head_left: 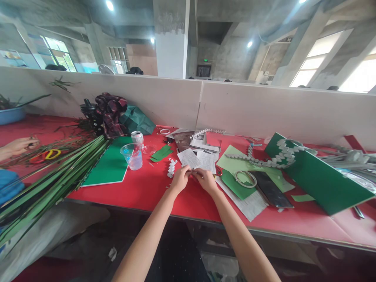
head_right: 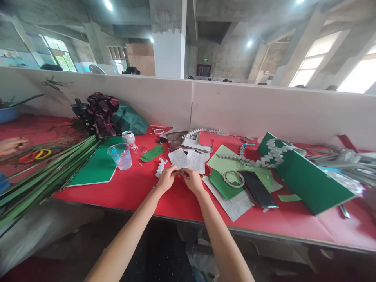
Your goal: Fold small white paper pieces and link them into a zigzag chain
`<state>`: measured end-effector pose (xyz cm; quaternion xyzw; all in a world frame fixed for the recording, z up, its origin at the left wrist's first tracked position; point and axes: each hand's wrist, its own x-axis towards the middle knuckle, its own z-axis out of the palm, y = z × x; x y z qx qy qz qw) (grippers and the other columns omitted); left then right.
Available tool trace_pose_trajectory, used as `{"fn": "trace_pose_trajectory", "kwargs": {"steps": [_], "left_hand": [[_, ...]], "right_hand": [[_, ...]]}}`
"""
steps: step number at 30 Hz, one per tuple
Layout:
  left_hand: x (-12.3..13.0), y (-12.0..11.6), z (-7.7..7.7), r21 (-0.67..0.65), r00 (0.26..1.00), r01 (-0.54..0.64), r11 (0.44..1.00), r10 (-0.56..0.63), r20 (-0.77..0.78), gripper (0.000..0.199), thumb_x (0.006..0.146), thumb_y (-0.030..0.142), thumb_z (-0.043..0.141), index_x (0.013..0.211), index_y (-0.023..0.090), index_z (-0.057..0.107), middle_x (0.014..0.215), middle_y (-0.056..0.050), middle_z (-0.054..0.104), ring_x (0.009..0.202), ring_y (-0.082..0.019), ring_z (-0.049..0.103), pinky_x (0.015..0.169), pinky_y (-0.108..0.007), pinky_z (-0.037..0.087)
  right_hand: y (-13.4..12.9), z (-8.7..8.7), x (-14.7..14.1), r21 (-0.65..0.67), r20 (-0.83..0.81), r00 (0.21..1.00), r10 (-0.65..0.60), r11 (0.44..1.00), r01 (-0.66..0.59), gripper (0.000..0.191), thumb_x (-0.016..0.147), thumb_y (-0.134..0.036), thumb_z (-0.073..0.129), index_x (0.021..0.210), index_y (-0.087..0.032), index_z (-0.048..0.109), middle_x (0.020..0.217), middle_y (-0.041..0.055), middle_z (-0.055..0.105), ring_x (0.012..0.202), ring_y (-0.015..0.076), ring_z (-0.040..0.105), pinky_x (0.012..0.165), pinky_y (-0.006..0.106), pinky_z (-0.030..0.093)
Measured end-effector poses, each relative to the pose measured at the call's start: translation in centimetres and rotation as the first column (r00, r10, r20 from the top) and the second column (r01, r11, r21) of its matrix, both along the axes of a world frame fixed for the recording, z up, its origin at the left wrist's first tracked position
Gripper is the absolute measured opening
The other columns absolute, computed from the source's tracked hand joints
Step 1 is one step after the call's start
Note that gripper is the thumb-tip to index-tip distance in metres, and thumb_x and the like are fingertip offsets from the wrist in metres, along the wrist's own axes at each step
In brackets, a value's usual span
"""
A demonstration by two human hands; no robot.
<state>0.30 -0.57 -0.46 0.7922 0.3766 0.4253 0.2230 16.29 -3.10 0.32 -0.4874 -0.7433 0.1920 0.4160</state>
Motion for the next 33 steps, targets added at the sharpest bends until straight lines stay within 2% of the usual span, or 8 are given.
{"fn": "trace_pose_trajectory", "kwargs": {"steps": [4, 8, 13, 18, 23, 28, 31, 33], "left_hand": [[0.07, -0.15, 0.12, -0.008, 1.0, 0.007, 1.0, -0.007, -0.01, 0.014, 0.085, 0.012, 0.045, 0.078, 0.018, 0.056, 0.074, -0.003, 0.062, 0.072, -0.017, 0.058, 0.066, -0.025, 0.042], [0.26, -0.19, 0.01, -0.048, 0.999, 0.035, 0.998, -0.033, 0.041, 0.012, 0.086, 0.016, 0.048, 0.085, 0.019, 0.059, 0.083, -0.004, 0.066, 0.079, -0.018, 0.062, 0.07, -0.026, 0.045], [0.34, -0.15, -0.12, -0.104, 0.992, 0.057, 0.993, -0.045, 0.115, 0.01, 0.08, 0.021, 0.06, 0.09, 0.019, 0.06, 0.086, -0.004, 0.069, 0.082, -0.019, 0.065, 0.073, -0.028, 0.049], [0.2, -0.04, -0.07, -0.114, 0.987, 0.045, 0.992, -0.027, 0.156, 0.007, 0.083, 0.022, 0.055, 0.085, 0.019, 0.06, 0.078, -0.003, 0.069, 0.074, -0.018, 0.065, 0.07, -0.027, 0.048], [0.04, 0.02, -0.29, -0.12, 0.992, 0.028, 0.992, -0.012, 0.128, 0.01, 0.084, 0.024, 0.053, 0.08, 0.019, 0.061, 0.072, -0.002, 0.068, 0.068, -0.017, 0.063, 0.064, -0.026, 0.046], [0.14, -0.12, -0.28, -0.124, 0.997, 0.026, 0.992, -0.017, 0.072, 0.014, 0.085, 0.025, 0.051, 0.081, 0.019, 0.062, 0.074, -0.003, 0.068, 0.07, -0.018, 0.063, 0.066, -0.027, 0.047], [0.14, -0.2, 0.01, -0.091, 0.997, -0.013, 0.996, 0.02, 0.073, 0.013, 0.085, 0.025, 0.051, 0.087, 0.02, 0.063, 0.082, -0.004, 0.069, 0.077, -0.019, 0.063, 0.071, -0.028, 0.048], [-0.11, -0.14, 0.18, -0.049, 0.986, -0.13, 0.99, 0.135, 0.1, 0.015, 0.087, 0.026, 0.049, 0.093, 0.021, 0.062, 0.09, -0.006, 0.068, 0.085, -0.02, 0.063, 0.078, -0.031, 0.047]], "right_hand": [[-0.09, -0.03, -0.04, -0.006, 0.083, 0.993, -0.088, 0.996, 0.089, 0.018, 0.083, -0.025, 0.049, 0.077, -0.02, 0.066, 0.065, 0.0009, 0.065, 0.061, 0.0168, 0.059, 0.059, 0.024, 0.039], [-0.12, 0.1, 0.07, -0.011, 0.073, 0.99, -0.119, 0.993, 0.12, 0.02, 0.084, -0.024, 0.048, 0.071, -0.02, 0.063, 0.062, 0.001, 0.064, 0.058, 0.016, 0.058, 0.058, 0.023, 0.038], [0.06, 0.06, 0.4, -0.037, 0.021, 0.999, -0.04, 0.998, 0.041, 0.022, 0.086, -0.027, 0.046, 0.078, -0.02, 0.065, 0.068, 0.0021, 0.067, 0.064, 0.0173, 0.061, 0.06, 0.024, 0.041], [0.28, -0.19, 0.34, -0.052, -0.041, 0.998, 0.044, 0.998, -0.046, 0.027, 0.09, -0.03, 0.042, 0.086, -0.019, 0.066, 0.075, 0.0031, 0.069, 0.066, 0.0169, 0.062, 0.064, 0.025, 0.043], [0.2, -0.12, 0.13, -0.019, 0.002, 1.0, 0.023, 1.0, -0.023, 0.024, 0.089, -0.027, 0.044, 0.093, -0.02, 0.066, 0.083, 0.0034, 0.07, 0.074, 0.018, 0.063, 0.068, 0.026, 0.044], [0.19, -0.03, 0.16, -0.01, 0.0, 1.0, 0.005, 1.0, -0.005, 0.022, 0.087, -0.03, 0.047, 0.085, -0.021, 0.067, 0.076, 0.002, 0.069, 0.07, 0.018, 0.062, 0.065, 0.026, 0.042], [0.32, -0.15, 0.25, -0.021, -0.024, 0.999, -0.042, 0.999, 0.041, 0.024, 0.087, -0.034, 0.046, 0.083, -0.021, 0.066, 0.072, 0.002, 0.067, 0.066, 0.0175, 0.06, 0.063, 0.026, 0.042], [0.43, -0.29, 0.34, -0.031, -0.044, 0.996, -0.081, 0.996, 0.08, 0.024, 0.086, -0.035, 0.047, 0.083, -0.02, 0.065, 0.071, 0.0023, 0.067, 0.064, 0.0176, 0.06, 0.063, 0.026, 0.042]]}}
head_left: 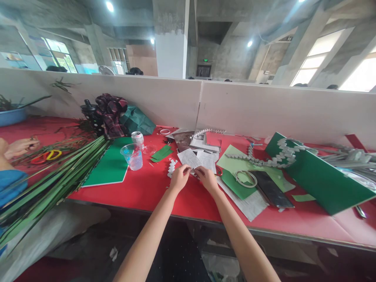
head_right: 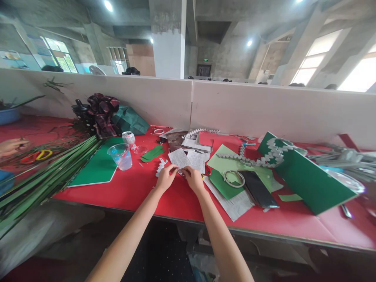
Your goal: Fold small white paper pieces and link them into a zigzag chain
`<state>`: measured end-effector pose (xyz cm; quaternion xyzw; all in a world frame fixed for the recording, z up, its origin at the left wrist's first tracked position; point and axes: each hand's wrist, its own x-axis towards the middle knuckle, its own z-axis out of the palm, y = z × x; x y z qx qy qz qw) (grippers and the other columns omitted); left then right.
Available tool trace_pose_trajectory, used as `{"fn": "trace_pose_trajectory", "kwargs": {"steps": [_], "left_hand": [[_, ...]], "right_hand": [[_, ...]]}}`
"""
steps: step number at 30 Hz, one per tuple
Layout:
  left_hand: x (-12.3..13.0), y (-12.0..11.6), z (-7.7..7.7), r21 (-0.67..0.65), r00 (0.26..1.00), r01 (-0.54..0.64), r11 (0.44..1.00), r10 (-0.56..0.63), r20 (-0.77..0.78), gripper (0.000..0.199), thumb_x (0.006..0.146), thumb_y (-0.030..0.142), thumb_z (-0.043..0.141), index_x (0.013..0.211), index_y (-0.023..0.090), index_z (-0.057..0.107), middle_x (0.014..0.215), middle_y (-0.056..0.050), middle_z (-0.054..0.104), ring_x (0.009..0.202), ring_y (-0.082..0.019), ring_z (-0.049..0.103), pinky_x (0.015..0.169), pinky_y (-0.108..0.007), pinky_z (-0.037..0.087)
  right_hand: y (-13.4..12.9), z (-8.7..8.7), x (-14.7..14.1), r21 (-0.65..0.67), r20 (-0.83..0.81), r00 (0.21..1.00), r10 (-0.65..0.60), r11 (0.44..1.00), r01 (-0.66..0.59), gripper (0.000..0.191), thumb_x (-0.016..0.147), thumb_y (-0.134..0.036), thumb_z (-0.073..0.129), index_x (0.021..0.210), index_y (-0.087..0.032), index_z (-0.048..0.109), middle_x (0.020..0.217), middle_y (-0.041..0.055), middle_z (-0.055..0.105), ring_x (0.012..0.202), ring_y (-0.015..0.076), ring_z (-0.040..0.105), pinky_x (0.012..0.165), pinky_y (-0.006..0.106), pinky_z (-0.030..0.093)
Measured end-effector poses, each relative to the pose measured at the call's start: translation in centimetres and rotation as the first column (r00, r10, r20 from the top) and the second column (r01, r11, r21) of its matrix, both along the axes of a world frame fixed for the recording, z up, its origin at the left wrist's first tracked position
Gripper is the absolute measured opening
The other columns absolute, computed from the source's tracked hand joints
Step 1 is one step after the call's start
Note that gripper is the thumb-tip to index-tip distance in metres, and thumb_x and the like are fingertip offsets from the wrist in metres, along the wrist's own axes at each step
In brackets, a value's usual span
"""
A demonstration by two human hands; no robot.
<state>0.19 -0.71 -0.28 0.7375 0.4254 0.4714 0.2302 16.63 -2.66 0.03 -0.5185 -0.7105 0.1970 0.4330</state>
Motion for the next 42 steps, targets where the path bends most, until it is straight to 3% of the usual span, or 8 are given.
{"fn": "trace_pose_trajectory", "kwargs": {"steps": [5, 8, 13, 18, 26, 34, 39, 42], "left_hand": [[-1.2, 0.6, -0.4, 0.057, 0.845, -0.529, 0.847, 0.532, -0.064, 0.033, 0.082, 0.014, 0.05, 0.115, 0.02, 0.054, 0.121, -0.016, 0.056, 0.123, -0.031, 0.043, 0.103, -0.048, 0.03], [-1.5, 0.8, -0.9, -0.033, 0.778, -0.599, 0.8, 0.572, -0.259, 0.048, 0.076, 0.005, 0.051, 0.122, 0.017, 0.049, 0.118, -0.019, 0.057, 0.125, -0.035, 0.039, 0.104, -0.059, 0.018], [-1.2, 0.6, -0.9, -0.025, 0.845, -0.487, 0.873, 0.463, -0.268, 0.053, 0.073, -0.003, 0.044, 0.12, 0.02, 0.05, 0.112, -0.016, 0.058, 0.112, -0.032, 0.05, 0.095, -0.051, 0.034], [-0.8, 1.2, -0.7, -0.164, 0.965, -0.201, 0.966, 0.224, 0.135, 0.052, 0.069, 0.002, 0.055, 0.118, 0.021, 0.051, 0.111, -0.011, 0.056, 0.099, -0.023, 0.057, 0.083, -0.034, 0.046], [-0.9, 0.1, 0.9, -0.441, 0.857, 0.369, 0.818, -0.115, 0.503, 0.065, 0.066, 0.012, 0.068, 0.125, 0.028, 0.046, 0.12, -0.007, 0.056, 0.091, -0.017, 0.063, 0.064, -0.02, 0.045], [-0.6, -0.6, 1.5, -0.497, 0.823, 0.49, 0.716, -0.192, 0.535, 0.061, 0.061, 0.016, 0.076, 0.118, 0.02, 0.054, 0.104, -0.009, 0.064, 0.081, -0.017, 0.064, 0.049, -0.017, 0.04], [-0.2, -0.2, 1.1, -0.525, 0.814, 0.382, 0.761, -0.007, 0.581, 0.051, 0.063, 0.02, 0.077, 0.108, 0.017, 0.053, 0.089, -0.005, 0.066, 0.064, -0.015, 0.065, 0.054, -0.022, 0.046], [-0.2, -0.1, 0.8, -0.484, 0.83, 0.375, 0.791, -0.053, 0.556, 0.051, 0.068, 0.024, 0.073, 0.115, 0.02, 0.052, 0.092, -0.004, 0.066, 0.061, -0.012, 0.063, 0.05, -0.021, 0.042]], "right_hand": [[0.2, -0.1, 0.2, 0.006, -0.028, 0.998, -0.063, 0.998, 0.064, 0.022, 0.085, -0.032, 0.046, 0.088, -0.02, 0.065, 0.075, 0.0034, 0.068, 0.069, 0.0185, 0.061, 0.066, 0.027, 0.043], [0.2, -0.1, 0.3, 0.026, -0.027, 0.995, -0.093, 0.995, 0.094, 0.02, 0.084, -0.03, 0.047, 0.092, -0.02, 0.063, 0.08, 0.0034, 0.068, 0.072, 0.0185, 0.061, 0.068, 0.028, 0.044], [0.4, -0.2, 0.4, 0.04, -0.074, 0.989, -0.128, 0.99, 0.132, 0.02, 0.083, -0.033, 0.048, 0.087, -0.02, 0.062, 0.084, 0.0045, 0.067, 0.074, 0.0189, 0.06, 0.069, 0.029, 0.045], [0.7, -0.1, 0.4, 0.022, -0.203, 0.975, -0.093, 0.995, 0.099, 0.019, 0.08, -0.035, 0.051, 0.082, -0.018, 0.06, 0.079, 0.005, 0.065, 0.074, 0.0193, 0.06, 0.068, 0.029, 0.046], [0.5, 0.3, 0.3, -0.071, -0.511, 0.858, 0.049, 0.993, -0.099, 0.028, 0.076, -0.047, 0.06, 0.084, -0.02, 0.056, 0.08, 0.0057, 0.067, 0.079, 0.0214, 0.065, 0.074, 0.034, 0.052], [-0.2, 0.9, 0.0, -0.092, -0.557, 0.824, 0.106, 0.978, -0.188, 0.029, 0.075, -0.048, 0.063, 0.079, -0.021, 0.052, 0.075, 0.0046, 0.068, 0.074, 0.022, 0.067, 0.074, 0.038, 0.054], [0.0, 0.8, -0.1, -0.094, -0.592, 0.796, 0.126, 0.97, -0.224, 0.033, 0.071, -0.049, 0.067, 0.082, -0.021, 0.054, 0.076, 0.0046, 0.067, 0.075, 0.0227, 0.067, 0.075, 0.039, 0.055], [0.1, 0.7, -0.1, -0.052, -0.57, 0.804, 0.168, 0.969, -0.24, 0.03, 0.075, -0.049, 0.063, 0.084, -0.022, 0.054, 0.079, 0.0037, 0.065, 0.081, 0.0214, 0.065, 0.08, 0.037, 0.053]]}}
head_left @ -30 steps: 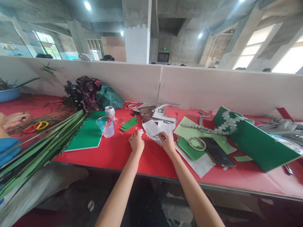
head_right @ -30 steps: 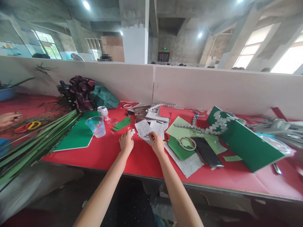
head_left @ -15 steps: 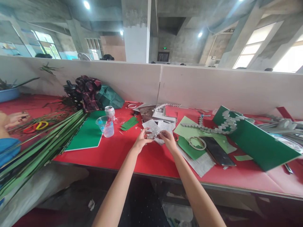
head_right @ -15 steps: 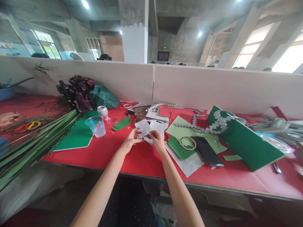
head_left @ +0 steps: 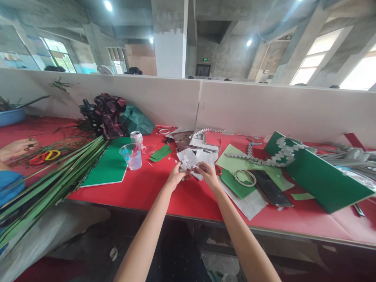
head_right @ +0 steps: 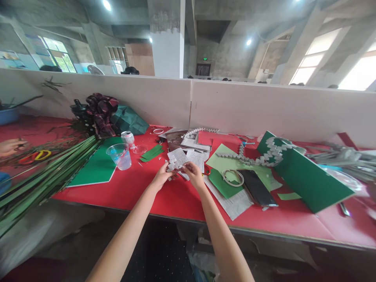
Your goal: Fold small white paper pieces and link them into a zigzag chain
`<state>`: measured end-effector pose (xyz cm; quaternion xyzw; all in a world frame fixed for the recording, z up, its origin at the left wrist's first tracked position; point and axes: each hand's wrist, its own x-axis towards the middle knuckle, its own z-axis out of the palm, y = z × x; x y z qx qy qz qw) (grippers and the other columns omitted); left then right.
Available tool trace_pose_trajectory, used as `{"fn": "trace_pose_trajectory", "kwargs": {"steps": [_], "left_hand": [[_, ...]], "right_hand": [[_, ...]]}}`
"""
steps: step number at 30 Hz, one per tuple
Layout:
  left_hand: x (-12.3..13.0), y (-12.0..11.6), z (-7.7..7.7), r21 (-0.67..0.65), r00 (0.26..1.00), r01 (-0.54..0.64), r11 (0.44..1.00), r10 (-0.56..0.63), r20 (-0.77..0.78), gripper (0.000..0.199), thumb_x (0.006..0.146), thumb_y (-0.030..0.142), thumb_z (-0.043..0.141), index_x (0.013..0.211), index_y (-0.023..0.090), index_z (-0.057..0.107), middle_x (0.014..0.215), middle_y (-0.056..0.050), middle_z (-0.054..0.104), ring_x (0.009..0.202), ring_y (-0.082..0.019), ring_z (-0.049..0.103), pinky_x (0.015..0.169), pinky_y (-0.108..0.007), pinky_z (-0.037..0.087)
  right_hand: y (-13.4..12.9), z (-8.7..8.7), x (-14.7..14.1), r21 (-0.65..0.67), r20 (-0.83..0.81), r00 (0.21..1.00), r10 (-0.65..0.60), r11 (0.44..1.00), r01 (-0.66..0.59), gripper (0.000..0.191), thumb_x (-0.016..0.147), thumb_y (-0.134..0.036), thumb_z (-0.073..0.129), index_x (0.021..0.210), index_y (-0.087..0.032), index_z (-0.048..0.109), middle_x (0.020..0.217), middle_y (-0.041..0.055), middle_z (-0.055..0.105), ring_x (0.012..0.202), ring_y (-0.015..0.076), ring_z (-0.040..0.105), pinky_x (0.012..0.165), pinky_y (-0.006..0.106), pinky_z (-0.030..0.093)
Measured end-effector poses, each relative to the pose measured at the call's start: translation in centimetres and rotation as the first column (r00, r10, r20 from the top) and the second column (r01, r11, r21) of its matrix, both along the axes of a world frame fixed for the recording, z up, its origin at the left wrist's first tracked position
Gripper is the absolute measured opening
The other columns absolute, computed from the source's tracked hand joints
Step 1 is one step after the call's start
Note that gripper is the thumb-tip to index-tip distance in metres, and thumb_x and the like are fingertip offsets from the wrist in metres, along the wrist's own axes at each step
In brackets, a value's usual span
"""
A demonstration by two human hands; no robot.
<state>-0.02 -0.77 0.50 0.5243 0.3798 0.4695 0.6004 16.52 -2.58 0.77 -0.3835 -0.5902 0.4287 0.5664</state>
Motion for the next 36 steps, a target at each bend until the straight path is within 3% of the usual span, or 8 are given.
{"fn": "trace_pose_trajectory", "kwargs": {"steps": [5, 9, 15, 23, 30, 36], "left_hand": [[-0.1, -0.1, -0.2, 0.027, 0.982, 0.172, 0.985, -0.174, 0.068, 0.045, 0.081, 0.035, 0.062, 0.123, 0.025, 0.053, 0.102, -0.005, 0.065, 0.073, -0.014, 0.063, 0.058, -0.022, 0.045], [-0.1, -0.1, -0.1, -0.027, 0.964, 0.206, 0.978, -0.198, 0.176, 0.043, 0.087, 0.043, 0.053, 0.125, 0.023, 0.053, 0.112, -0.008, 0.062, 0.088, -0.018, 0.064, 0.068, -0.027, 0.05], [-0.3, -0.8, 0.5, 0.006, 0.968, 0.228, 0.974, -0.227, 0.105, 0.056, 0.078, 0.034, 0.067, 0.129, 0.029, 0.044, 0.101, -0.005, 0.062, 0.081, -0.019, 0.066, 0.059, -0.024, 0.049], [0.1, -1.2, 0.9, 0.008, 0.972, 0.221, 0.975, -0.221, 0.078, 0.05, 0.07, 0.035, 0.074, 0.11, 0.022, 0.047, 0.094, -0.002, 0.057, 0.069, -0.016, 0.066, 0.059, -0.028, 0.053], [0.1, -1.2, 0.9, 0.019, 0.97, 0.23, 0.973, -0.231, 0.069, 0.053, 0.066, 0.029, 0.077, 0.107, 0.021, 0.045, 0.092, -0.001, 0.056, 0.067, -0.015, 0.064, 0.062, -0.028, 0.051], [-0.1, -1.0, 0.6, 0.01, 0.969, 0.206, 0.979, -0.205, 0.138, 0.055, 0.065, 0.025, 0.079, 0.108, 0.022, 0.045, 0.092, 0.0, 0.059, 0.077, -0.017, 0.065, 0.072, -0.029, 0.049]], "right_hand": [[-0.2, 0.3, 0.1, 0.069, 0.093, 0.994, -0.052, 0.997, 0.045, 0.027, 0.084, -0.049, 0.052, 0.087, -0.022, 0.051, 0.082, 0.0024, 0.06, 0.081, 0.0176, 0.06, 0.078, 0.031, 0.049], [-0.3, 0.3, 0.2, 0.074, 0.128, 0.989, -0.076, 0.995, 0.067, 0.027, 0.086, -0.049, 0.048, 0.088, -0.022, 0.049, 0.082, 0.0027, 0.059, 0.079, 0.0175, 0.058, 0.074, 0.03, 0.048], [-0.4, 0.4, 0.1, -0.005, 0.022, 0.999, -0.028, 1.0, 0.028, 0.025, 0.083, -0.047, 0.053, 0.087, -0.023, 0.047, 0.082, 0.0033, 0.061, 0.082, 0.0199, 0.061, 0.075, 0.032, 0.049], [-0.9, 1.0, -0.2, -0.138, -0.126, 0.992, 0.007, 0.99, -0.025, 0.029, 0.077, -0.047, 0.06, 0.085, -0.024, 0.045, 0.082, 0.0031, 0.066, 0.086, 0.0225, 0.065, 0.075, 0.033, 0.05], [-0.7, 0.9, -0.2, 0.0, -0.031, 0.999, -0.023, 1.0, 0.023, 0.022, 0.077, -0.04, 0.064, 0.079, -0.022, 0.052, 0.07, -0.002, 0.059, 0.068, 0.0143, 0.057, 0.062, 0.025, 0.043], [-0.7, 0.8, -0.1, 0.029, -0.005, 1.0, -0.022, 0.999, 0.022, 0.021, 0.076, -0.036, 0.066, 0.075, -0.02, 0.054, 0.07, -0.001, 0.06, 0.067, 0.0142, 0.057, 0.062, 0.026, 0.044]]}}
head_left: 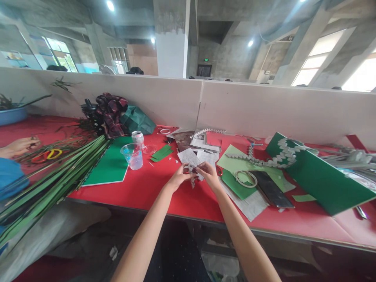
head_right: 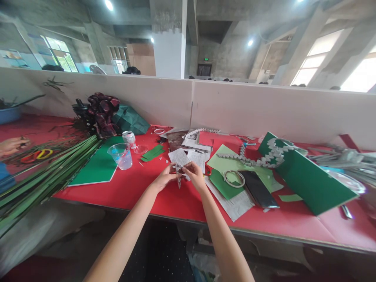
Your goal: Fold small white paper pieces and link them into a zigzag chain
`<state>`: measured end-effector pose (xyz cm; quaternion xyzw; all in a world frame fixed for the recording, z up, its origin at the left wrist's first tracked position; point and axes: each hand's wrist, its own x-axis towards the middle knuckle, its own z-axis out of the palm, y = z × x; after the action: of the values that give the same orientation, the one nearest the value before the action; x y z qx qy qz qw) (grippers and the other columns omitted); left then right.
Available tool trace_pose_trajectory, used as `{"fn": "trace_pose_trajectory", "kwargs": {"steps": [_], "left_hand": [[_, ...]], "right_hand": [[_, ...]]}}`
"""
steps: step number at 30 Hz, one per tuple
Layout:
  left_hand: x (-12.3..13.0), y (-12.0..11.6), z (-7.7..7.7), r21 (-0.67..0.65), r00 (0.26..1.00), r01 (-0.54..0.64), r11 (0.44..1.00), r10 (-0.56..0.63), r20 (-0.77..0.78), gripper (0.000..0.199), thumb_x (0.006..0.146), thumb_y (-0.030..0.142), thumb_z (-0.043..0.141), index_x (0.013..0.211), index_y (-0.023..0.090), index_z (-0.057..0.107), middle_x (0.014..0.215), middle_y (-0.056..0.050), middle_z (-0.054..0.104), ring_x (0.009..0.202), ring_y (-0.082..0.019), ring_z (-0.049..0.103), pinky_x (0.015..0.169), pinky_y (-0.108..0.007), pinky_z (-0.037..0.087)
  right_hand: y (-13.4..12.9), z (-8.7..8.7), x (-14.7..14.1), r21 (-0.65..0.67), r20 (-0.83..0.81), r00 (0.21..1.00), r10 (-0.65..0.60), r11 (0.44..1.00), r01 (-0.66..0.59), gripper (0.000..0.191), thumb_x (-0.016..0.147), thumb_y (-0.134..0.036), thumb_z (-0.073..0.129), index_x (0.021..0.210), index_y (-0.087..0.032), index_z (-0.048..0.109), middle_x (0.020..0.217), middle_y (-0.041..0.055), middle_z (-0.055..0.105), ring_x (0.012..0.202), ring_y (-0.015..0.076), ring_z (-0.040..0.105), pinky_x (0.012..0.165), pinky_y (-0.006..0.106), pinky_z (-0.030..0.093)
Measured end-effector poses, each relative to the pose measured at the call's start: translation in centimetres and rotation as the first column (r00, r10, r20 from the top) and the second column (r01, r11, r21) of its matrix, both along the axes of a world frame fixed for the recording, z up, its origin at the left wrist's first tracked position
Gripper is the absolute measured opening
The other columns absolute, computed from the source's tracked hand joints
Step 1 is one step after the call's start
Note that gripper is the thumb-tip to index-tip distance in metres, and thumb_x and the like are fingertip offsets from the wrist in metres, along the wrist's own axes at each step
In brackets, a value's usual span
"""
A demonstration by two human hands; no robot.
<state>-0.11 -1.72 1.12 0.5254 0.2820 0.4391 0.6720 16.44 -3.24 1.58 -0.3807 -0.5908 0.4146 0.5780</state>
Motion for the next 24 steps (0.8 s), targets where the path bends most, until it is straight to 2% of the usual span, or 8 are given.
{"fn": "trace_pose_trajectory", "kwargs": {"steps": [5, 9, 12, 16, 20, 24], "left_hand": [[-0.1, 0.4, -0.1, -0.045, 0.994, -0.059, 0.997, 0.063, 0.086, 0.057, 0.063, 0.02, 0.08, 0.109, 0.02, 0.046, 0.096, -0.003, 0.061, 0.087, -0.019, 0.064, 0.076, -0.031, 0.05], [-0.2, 0.3, 0.2, -0.09, 0.987, -0.077, 0.993, 0.089, 0.131, 0.058, 0.06, 0.017, 0.08, 0.108, 0.019, 0.049, 0.097, -0.004, 0.062, 0.089, -0.018, 0.063, 0.082, -0.033, 0.049], [-0.2, 0.0, 0.7, -0.118, 0.989, -0.051, 0.992, 0.067, 0.134, 0.058, 0.059, 0.017, 0.08, 0.109, 0.019, 0.051, 0.096, -0.004, 0.064, 0.087, -0.017, 0.064, 0.083, -0.034, 0.048], [-0.2, -0.3, 0.9, -0.112, 0.992, -0.006, 0.994, 0.02, 0.128, 0.057, 0.06, 0.019, 0.08, 0.11, 0.019, 0.053, 0.096, -0.003, 0.064, 0.086, -0.017, 0.064, 0.082, -0.034, 0.049], [0.0, -0.2, 0.5, -0.085, 0.996, -0.002, 0.996, 0.01, 0.09, 0.057, 0.061, 0.021, 0.08, 0.111, 0.018, 0.053, 0.096, -0.004, 0.063, 0.087, -0.018, 0.064, 0.084, -0.036, 0.048], [0.2, 0.1, 0.0, -0.016, 0.997, -0.062, 0.998, 0.063, 0.048, 0.058, 0.063, 0.024, 0.08, 0.114, 0.019, 0.051, 0.096, -0.005, 0.064, 0.088, -0.02, 0.064, 0.087, -0.039, 0.048]], "right_hand": [[0.1, -0.3, 0.2, 0.021, 0.017, 1.0, -0.025, 0.999, 0.025, 0.019, 0.077, -0.036, 0.064, 0.079, -0.019, 0.057, 0.08, 0.0023, 0.065, 0.077, 0.0173, 0.061, 0.069, 0.028, 0.047], [0.4, -0.7, 0.3, 0.066, 0.134, 0.986, -0.097, 0.994, 0.089, 0.019, 0.079, -0.037, 0.061, 0.083, -0.019, 0.06, 0.083, 0.0054, 0.065, 0.08, 0.0199, 0.062, 0.072, 0.031, 0.049], [0.7, -1.1, 0.4, 0.161, 0.245, 0.948, -0.202, 0.973, 0.166, 0.017, 0.08, -0.036, 0.059, 0.081, -0.019, 0.061, 0.086, 0.0059, 0.064, 0.081, 0.02, 0.061, 0.071, 0.031, 0.05], [0.9, -1.6, 0.5, 0.267, 0.364, 0.874, -0.323, 0.935, 0.234, 0.012, 0.081, -0.032, 0.056, 0.08, -0.02, 0.059, 0.083, 0.0049, 0.062, 0.074, 0.0179, 0.059, 0.068, 0.03, 0.049], [0.8, -1.6, 0.5, 0.287, 0.437, 0.841, -0.317, 0.936, 0.203, 0.013, 0.081, -0.028, 0.055, 0.089, -0.02, 0.062, 0.088, 0.006, 0.064, 0.076, 0.0189, 0.06, 0.071, 0.032, 0.048], [0.6, -1.2, 0.4, 0.224, 0.368, 0.885, -0.286, 0.951, 0.215, 0.013, 0.082, -0.031, 0.054, 0.082, -0.02, 0.06, 0.08, 0.0044, 0.065, 0.072, 0.0188, 0.061, 0.067, 0.03, 0.047]]}}
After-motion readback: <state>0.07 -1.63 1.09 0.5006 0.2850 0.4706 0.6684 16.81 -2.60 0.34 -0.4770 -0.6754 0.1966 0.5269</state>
